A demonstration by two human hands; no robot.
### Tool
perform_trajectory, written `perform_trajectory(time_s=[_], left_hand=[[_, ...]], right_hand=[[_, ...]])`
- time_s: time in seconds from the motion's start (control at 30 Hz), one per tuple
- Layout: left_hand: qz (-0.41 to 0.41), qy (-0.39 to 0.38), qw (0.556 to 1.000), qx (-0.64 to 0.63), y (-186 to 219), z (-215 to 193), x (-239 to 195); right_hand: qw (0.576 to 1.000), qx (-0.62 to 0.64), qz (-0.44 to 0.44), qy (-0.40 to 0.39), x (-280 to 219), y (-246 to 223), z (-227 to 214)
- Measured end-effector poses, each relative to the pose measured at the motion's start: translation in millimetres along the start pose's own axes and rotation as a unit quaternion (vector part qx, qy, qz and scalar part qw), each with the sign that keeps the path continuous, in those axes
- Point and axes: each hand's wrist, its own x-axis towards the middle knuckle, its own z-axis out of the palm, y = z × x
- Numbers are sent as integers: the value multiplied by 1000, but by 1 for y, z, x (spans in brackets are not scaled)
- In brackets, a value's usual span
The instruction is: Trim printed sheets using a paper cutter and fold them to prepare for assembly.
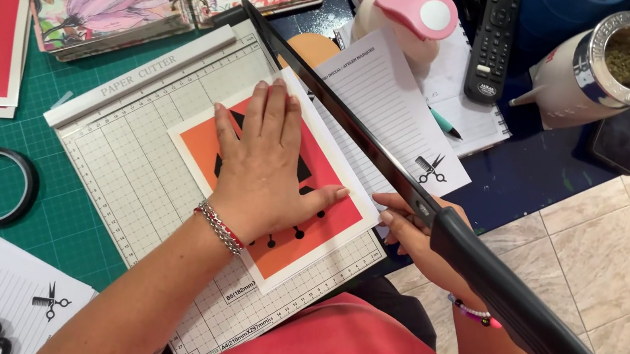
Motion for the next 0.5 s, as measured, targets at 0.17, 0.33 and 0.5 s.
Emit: perform_trajectory(time_s=[0.17,0.33,0.5], left_hand=[[3,3,1000,-7,-1,-1,0],[9,2,1000,-26,-2,-4,0],[14,1,1000,-28,-3,-5,0]], right_hand=[[999,-34,15,3,-1,-5,1],[999,-37,7,-10,-3,-10,1],[999,-15,30,0,-4,-13,3]])
